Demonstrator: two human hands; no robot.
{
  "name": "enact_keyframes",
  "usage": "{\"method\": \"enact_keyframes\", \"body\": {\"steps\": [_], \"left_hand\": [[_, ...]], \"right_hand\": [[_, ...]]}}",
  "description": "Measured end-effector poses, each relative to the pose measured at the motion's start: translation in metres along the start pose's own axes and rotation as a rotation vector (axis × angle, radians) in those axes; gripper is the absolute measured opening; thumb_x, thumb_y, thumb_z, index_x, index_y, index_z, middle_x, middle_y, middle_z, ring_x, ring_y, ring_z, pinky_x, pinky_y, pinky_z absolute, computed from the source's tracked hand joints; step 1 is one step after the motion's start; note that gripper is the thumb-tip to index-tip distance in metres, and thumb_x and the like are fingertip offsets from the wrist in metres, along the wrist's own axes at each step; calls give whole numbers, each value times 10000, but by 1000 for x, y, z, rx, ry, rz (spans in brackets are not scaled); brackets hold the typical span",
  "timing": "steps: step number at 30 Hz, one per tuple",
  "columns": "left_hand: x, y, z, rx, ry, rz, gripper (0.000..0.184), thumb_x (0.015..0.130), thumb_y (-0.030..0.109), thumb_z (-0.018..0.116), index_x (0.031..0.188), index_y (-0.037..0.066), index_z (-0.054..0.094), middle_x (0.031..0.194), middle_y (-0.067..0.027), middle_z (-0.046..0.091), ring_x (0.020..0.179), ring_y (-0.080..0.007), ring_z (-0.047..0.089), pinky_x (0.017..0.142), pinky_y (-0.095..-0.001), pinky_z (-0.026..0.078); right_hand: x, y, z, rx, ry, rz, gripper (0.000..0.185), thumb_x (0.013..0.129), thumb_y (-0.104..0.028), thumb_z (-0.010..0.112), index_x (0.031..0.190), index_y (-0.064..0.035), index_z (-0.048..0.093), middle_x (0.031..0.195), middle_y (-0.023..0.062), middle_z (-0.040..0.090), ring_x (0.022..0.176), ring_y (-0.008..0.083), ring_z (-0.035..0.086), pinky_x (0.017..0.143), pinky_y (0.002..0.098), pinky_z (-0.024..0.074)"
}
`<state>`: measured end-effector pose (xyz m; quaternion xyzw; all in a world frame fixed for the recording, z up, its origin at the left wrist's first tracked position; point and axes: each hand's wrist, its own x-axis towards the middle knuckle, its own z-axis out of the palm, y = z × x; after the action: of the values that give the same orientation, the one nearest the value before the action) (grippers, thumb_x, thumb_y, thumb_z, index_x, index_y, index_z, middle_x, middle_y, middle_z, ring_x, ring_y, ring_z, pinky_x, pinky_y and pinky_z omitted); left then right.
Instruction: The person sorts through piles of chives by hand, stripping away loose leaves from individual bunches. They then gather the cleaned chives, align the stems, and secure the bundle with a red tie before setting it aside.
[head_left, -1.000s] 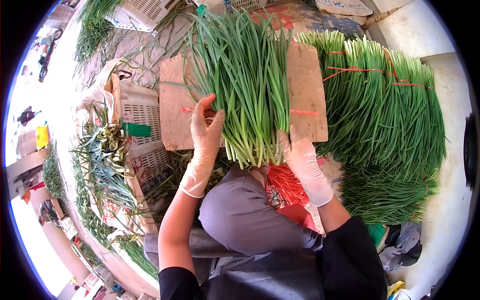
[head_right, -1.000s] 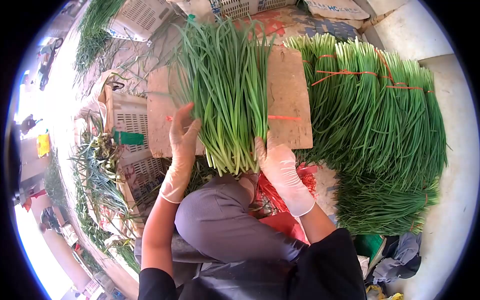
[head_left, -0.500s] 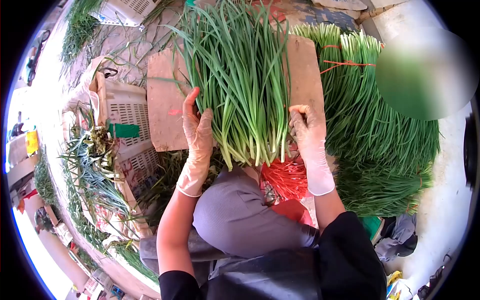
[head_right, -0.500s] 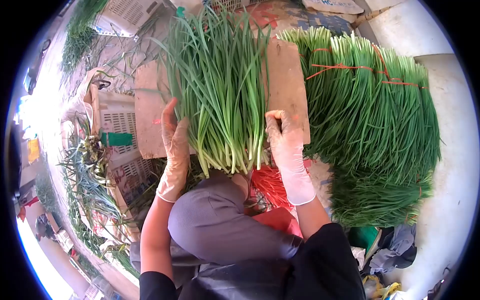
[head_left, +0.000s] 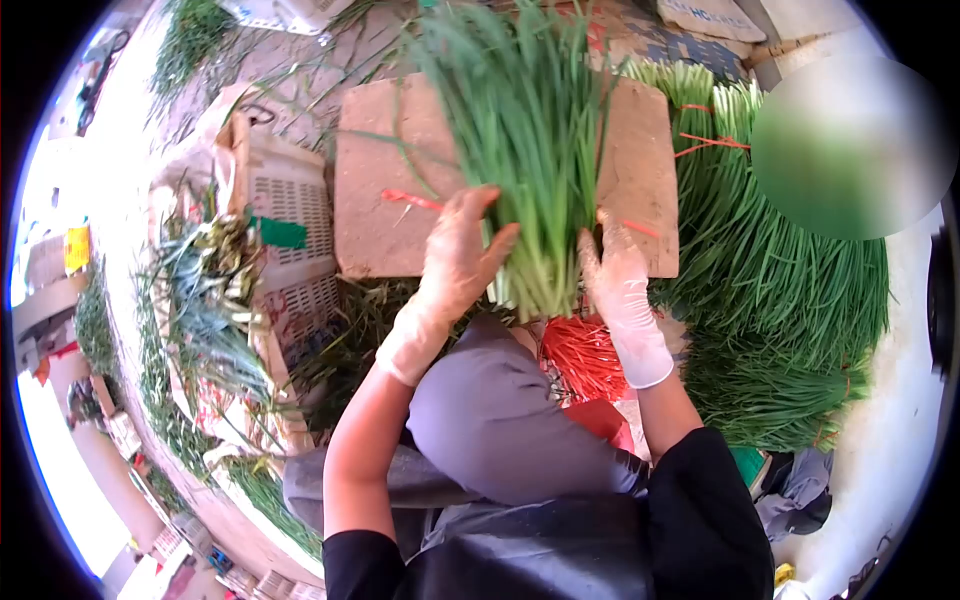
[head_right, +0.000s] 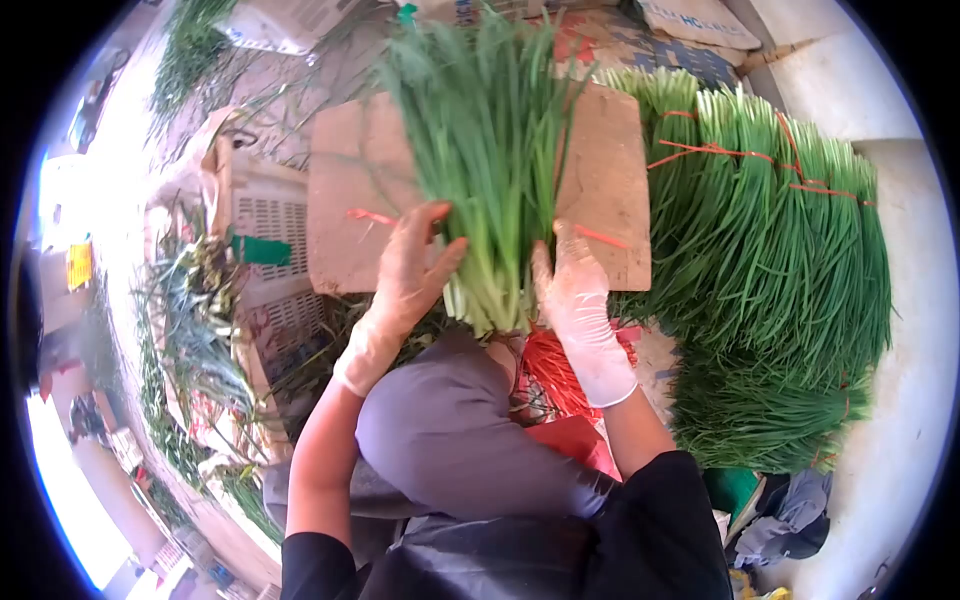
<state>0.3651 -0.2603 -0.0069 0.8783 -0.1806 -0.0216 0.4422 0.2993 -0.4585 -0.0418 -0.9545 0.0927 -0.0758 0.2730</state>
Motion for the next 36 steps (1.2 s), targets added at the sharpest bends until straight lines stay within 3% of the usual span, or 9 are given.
{"method": "enact_keyframes", "body": {"steps": [2, 5, 9, 11, 15, 18, 23, 30, 36], "left_hand": [[4, 3, -11, 10, -58, 23, 387, 811, 155, 647, 1154, 34, 515, 1001, -155, 573, 877, -256, 564, 781, -340, 456], [-17, 5, -51, -135, -95, -152, 359, 824, 164, 631, 1140, 22, 535, 889, -147, 583, 837, -210, 581, 737, -328, 467], [-100, 37, -141, -162, -33, -356, 337, 849, 184, 605, 1124, 1, 539, 927, -121, 605, 843, -164, 573, 758, -308, 460], [-164, 45, -164, -314, 247, -515, 309, 865, 203, 589, 1108, 15, 562, 947, -83, 620, 821, -155, 582, 754, -291, 458], [-282, 47, -187, -757, 743, -808, 264, 862, 189, 582, 1081, 43, 587, 919, -78, 629, 784, -148, 603, 720, -249, 456], [-344, 23, -169, -880, 905, -815, 209, 862, 162, 580, 1040, 53, 595, 878, -70, 641, 751, -143, 615, 680, -244, 473], [-386, 15, -166, -1063, 965, -836, 153, 868, 139, 573, 998, 61, 598, 841, -53, 647, 704, -132, 619, 639, -235, 479], [-386, -12, -178, -1123, 1034, -768, 207, 897, 205, 557, 1024, 54, 622, 875, -46, 657, 737, -123, 623, 655, -233, 476], [-382, -42, -152, -1386, 1087, -769, 248, 866, 235, 621, 1000, 26, 615, 847, -35, 657, 710, -118, 612, 642, -241, 469]], "right_hand": [[10, -13, -15, -216, -211, 150, 447, 901, -351, 463, 1170, 5, 495, 997, 244, 603, 933, 376, 587, 816, 434, 465], [15, -25, -35, -415, -173, 65, 506, 890, -409, 455, 1258, -61, 440, 973, 255, 595, 868, 377, 591, 767, 465, 461], [23, -92, -51, 139, 12, -190, 387, 876, -262, 558, 1199, -53, 514, 1063, 170, 587, 925, 307, 592, 788, 413, 476], [3, -173, -55, 377, 28, -468, 288, 879, -246, 558, 1091, -53, 591, 1004, 138, 618, 878, 273, 609, 789, 388, 480], [-71, -306, -15, 488, -425, -760, 256, 855, -317, 547, 946, -100, 648, 857, 117, 657, 781, 333, 631, 695, 407, 493], [-100, -382, 51, -142, -735, -666, 443, 833, -483, 535, 910, -63, 654, 838, 167, 661, 820, 324, 641, 730, 406, 495], [-108, -394, 174, -94, -665, -446, 460, 825, -475, 543, 969, -48, 636, 925, 194, 647, 900, 332, 622, 762, 399, 483], [-194, -347, 102, 269, -491, -707, 257, 886, -321, 498, 859, -109, 640, 731, 181, 628, 715, 372, 614, 629, 466, 478], [-245, -322, 83, 193, -653, -768, 226, 875, -309, 528, 918, -90, 562, 682, 163, 611, 686, 364, 609, 579, 446, 476]]}}
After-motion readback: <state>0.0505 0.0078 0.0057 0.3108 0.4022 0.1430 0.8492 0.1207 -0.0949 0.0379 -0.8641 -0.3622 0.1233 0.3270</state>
